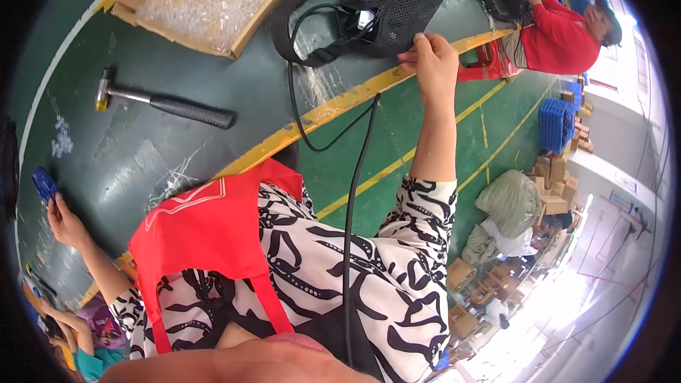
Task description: The person assembles small fan housings by inserting components and small parts into the casings by hand, tapping them secure with a mallet, and placing the assembled units onto the conveyor belt.
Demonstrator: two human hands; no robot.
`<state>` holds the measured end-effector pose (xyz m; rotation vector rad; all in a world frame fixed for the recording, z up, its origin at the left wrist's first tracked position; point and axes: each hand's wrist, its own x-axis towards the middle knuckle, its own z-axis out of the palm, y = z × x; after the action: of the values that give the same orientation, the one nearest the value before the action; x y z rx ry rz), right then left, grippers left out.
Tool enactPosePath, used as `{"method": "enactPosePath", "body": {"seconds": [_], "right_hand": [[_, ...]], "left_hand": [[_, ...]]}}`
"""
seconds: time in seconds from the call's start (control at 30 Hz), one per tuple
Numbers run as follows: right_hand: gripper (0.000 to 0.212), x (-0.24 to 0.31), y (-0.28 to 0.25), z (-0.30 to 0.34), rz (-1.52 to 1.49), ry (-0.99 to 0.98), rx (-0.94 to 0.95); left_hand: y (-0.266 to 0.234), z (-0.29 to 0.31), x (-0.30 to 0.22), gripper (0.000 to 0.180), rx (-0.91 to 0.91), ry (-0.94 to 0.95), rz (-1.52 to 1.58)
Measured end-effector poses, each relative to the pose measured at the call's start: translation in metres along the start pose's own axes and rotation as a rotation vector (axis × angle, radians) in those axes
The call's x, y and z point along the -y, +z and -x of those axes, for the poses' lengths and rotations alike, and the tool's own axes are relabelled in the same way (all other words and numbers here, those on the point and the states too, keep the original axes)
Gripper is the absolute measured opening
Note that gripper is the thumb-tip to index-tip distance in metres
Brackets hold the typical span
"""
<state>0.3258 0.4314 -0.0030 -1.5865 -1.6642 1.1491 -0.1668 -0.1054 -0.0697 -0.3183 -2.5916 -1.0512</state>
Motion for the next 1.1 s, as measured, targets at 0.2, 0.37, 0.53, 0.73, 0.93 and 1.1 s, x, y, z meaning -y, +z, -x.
{"method": "enactPosePath", "body": {"seconds": [0.2,0.37,0.53,0.73,0.93,1.1], "right_hand": [[0.021,-0.001,0.014,0.026,-0.088,-0.037,0.001],[0.02,-0.002,0.019,0.038,-0.099,0.0,0.038],[0.021,-0.004,0.013,0.037,0.205,-0.175,-0.004],[0.022,0.011,0.026,0.043,0.395,-0.421,-0.199],[0.018,0.023,0.043,0.05,0.469,-0.796,-0.184],[0.037,0.025,0.035,0.045,0.575,-0.968,-0.052]], "left_hand": [[0.001,0.001,0.005,0.03,0.007,-0.023,0.041],[0.002,0.002,0.011,0.029,0.018,0.015,0.085],[0.002,0.003,0.005,0.029,0.015,-0.01,0.089],[0.004,0.0,0.009,0.028,0.008,0.004,0.094],[0.002,0.001,0.01,0.028,0.008,0.02,0.041],[0.007,-0.002,-0.005,0.029,0.032,0.061,-0.01]]}}
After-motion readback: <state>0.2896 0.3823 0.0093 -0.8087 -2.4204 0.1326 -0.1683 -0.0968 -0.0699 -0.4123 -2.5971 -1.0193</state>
